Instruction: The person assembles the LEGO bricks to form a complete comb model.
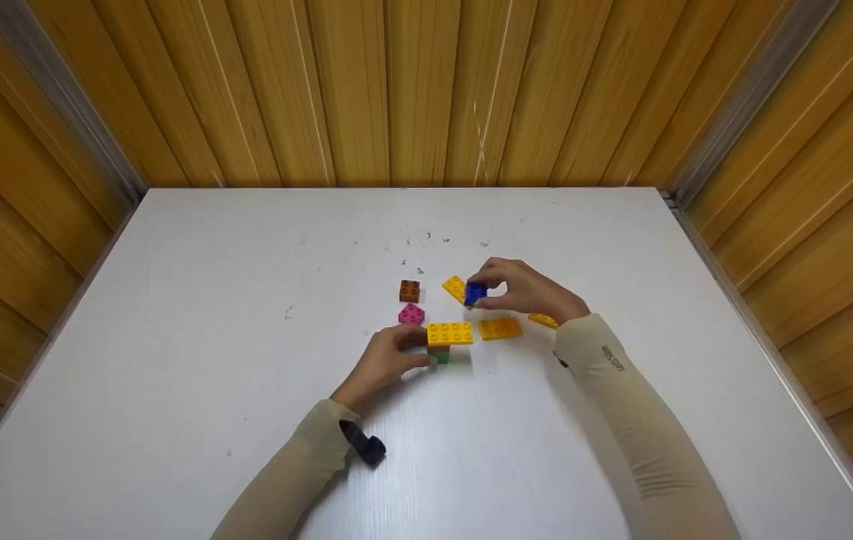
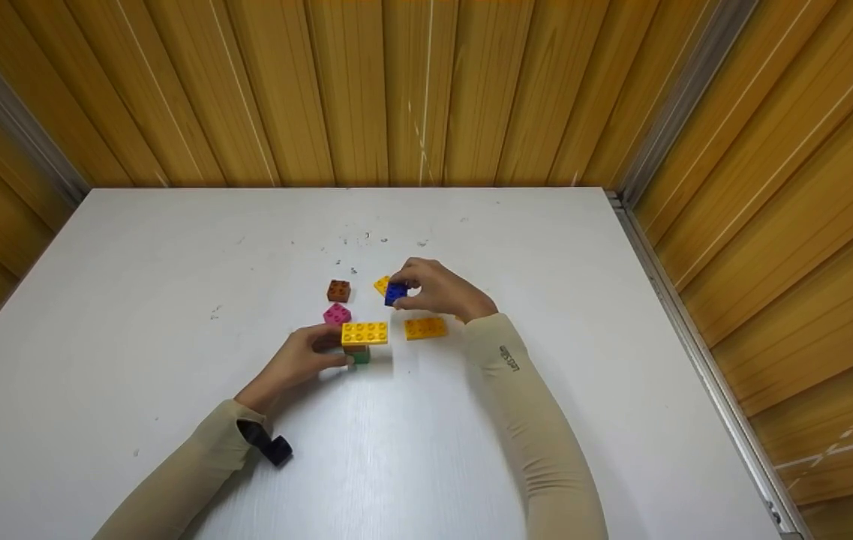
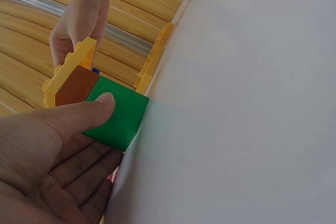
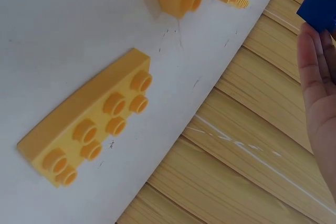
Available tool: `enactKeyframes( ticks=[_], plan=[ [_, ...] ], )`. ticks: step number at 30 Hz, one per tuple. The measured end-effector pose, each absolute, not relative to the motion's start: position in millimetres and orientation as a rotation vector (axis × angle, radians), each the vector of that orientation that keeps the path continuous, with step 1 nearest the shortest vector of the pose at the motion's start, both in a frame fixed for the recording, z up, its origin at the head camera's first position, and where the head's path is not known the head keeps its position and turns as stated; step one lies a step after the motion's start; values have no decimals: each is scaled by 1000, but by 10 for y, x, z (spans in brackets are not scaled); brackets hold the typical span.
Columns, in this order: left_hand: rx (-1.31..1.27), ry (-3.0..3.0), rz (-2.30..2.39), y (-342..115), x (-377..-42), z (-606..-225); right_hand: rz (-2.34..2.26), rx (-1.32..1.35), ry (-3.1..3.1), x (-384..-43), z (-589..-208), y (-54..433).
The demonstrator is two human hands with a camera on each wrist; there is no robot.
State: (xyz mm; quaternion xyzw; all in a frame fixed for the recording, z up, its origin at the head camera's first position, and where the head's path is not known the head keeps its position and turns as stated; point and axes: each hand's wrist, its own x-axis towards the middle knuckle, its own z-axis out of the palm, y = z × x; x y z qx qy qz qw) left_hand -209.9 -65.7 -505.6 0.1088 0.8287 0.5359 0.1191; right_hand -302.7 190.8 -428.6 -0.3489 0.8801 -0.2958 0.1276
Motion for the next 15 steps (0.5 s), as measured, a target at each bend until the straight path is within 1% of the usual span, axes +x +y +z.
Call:
enactKeyframes(
  ticks=[7, 15],
  plan=[
    [304, 2417, 1553, -658, -2094, -5051, -830, -1033, 2537, -2997, -4238, 1847],
    [340, 2437, 1550, -668, -2100, -5061, -866, -1145, 2505, -2947, -4215, 1792]
  ],
)
